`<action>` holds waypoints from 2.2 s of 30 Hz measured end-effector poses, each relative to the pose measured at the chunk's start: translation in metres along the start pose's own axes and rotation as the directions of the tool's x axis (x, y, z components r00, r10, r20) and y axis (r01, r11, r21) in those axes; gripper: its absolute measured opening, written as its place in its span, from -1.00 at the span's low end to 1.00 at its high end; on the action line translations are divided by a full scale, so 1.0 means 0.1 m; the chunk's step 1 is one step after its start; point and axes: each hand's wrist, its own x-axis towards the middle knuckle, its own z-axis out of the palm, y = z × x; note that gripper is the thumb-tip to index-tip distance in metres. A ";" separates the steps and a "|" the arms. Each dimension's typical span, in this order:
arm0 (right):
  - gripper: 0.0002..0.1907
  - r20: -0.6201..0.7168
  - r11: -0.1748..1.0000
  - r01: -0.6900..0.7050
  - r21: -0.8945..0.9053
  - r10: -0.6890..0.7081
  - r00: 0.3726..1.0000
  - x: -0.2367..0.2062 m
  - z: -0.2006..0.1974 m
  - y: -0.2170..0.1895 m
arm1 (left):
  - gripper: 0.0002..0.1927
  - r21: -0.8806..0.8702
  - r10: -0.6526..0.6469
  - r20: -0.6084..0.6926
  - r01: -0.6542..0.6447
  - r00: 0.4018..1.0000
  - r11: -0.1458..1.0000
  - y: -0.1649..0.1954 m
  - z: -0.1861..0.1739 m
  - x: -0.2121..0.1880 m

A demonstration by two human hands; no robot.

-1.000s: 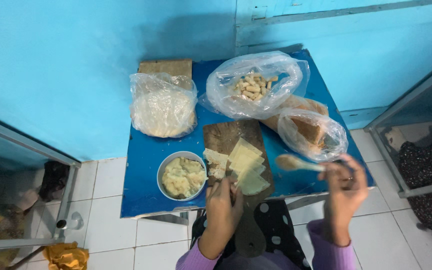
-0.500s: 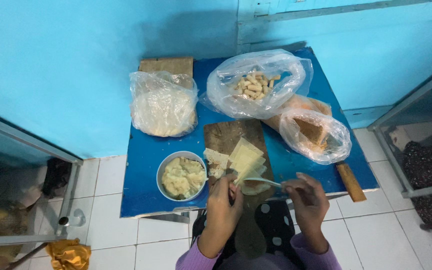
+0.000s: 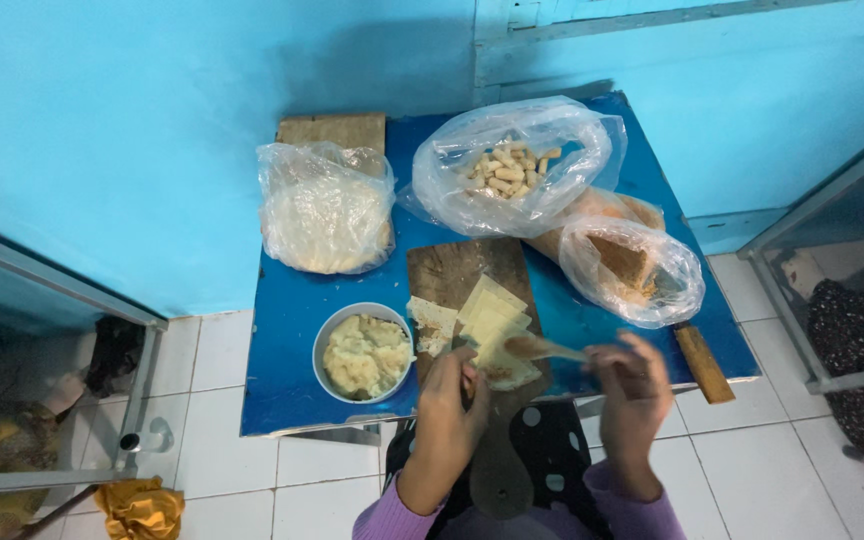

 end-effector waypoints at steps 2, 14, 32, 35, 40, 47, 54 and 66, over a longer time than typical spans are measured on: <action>-0.64 -0.068 0.998 0.067 0.012 -0.066 0.995 0.15 -0.09 -0.09 | -0.68 0.004 -0.003 0.023 0.003 1.000 1.000 -0.01 0.00 0.00; -0.43 0.075 0.463 0.340 -0.819 -0.501 0.862 0.80 -0.10 -0.15 | -0.82 0.060 0.176 0.047 -0.179 0.983 0.982 -0.06 0.00 0.05; -0.44 0.343 0.709 0.314 -0.631 -0.108 0.933 -0.12 0.58 -0.33 | -0.80 0.048 0.185 0.076 -0.189 0.980 0.981 -0.12 0.00 0.05; -0.48 0.290 0.742 0.266 -0.615 -0.100 0.952 -0.15 0.64 -0.33 | -0.81 0.051 0.196 0.065 -0.199 0.978 0.979 -0.12 -0.01 0.06; -0.48 0.300 0.821 0.238 -0.520 -0.086 0.950 -0.24 0.76 -0.30 | -0.82 0.038 0.163 0.082 -0.167 0.983 0.985 -0.13 -0.03 0.07; -0.48 0.328 0.790 0.355 -0.500 -0.206 0.922 -0.39 0.79 -0.22 | -0.79 0.039 0.107 0.111 -0.112 0.988 0.993 -0.17 -0.05 0.08; -0.41 0.434 0.776 0.401 -0.486 -0.184 0.882 -0.36 0.72 -0.26 | -0.71 0.054 0.157 0.131 -0.165 0.979 0.985 -0.16 -0.12 0.07; -0.51 0.763 0.758 0.577 -0.303 -0.170 0.624 0.10 0.55 -0.34 | -0.69 -0.014 0.161 0.280 -0.164 0.946 0.986 -0.02 -0.36 0.17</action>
